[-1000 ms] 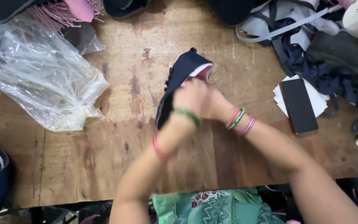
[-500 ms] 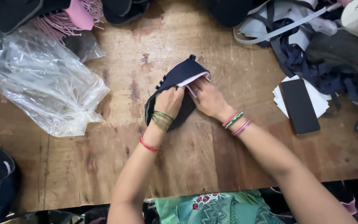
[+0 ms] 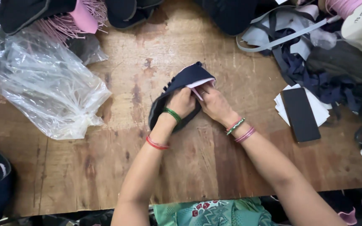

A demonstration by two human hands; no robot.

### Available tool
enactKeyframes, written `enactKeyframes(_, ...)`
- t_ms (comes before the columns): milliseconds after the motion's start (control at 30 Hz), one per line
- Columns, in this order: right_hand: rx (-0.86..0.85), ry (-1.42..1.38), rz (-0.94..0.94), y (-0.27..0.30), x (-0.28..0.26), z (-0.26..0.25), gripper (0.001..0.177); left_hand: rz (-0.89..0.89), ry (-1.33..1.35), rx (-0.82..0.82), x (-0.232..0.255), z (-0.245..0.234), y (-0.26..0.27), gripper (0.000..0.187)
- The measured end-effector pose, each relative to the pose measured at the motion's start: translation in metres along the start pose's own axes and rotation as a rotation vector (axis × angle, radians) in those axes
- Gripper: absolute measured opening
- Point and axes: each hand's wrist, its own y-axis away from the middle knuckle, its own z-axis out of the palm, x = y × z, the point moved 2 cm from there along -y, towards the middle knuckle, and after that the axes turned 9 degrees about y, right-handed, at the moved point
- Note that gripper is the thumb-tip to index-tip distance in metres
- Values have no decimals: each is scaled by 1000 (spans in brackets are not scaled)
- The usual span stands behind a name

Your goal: The person works on a navy shoe upper with a pink lining at a workshop table, turning and pressing the lining inside the upper by hand. They repeatedly reposition the upper, smooth the lining along the edges, and rotate the shoe to work different sections.

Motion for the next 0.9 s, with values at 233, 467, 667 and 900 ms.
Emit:
enactKeyframes(233, -6, 6, 141, -2, 3, 0, 29, 49, -55, 94, 19, -25, -3, 33)
enactKeyframes(467, -454, 227, -94, 2, -22, -22, 43, -104, 64, -211, -6, -11, 5, 25)
enactKeyframes(667, -442, 211, -176, -1, -33, -43, 77, 386, -270, -259, -1, -38, 76, 50)
enactKeyframes(900, -418, -863, 610, -12, -15, 25, 50, 415, -92, -138, 11, -55, 69, 43)
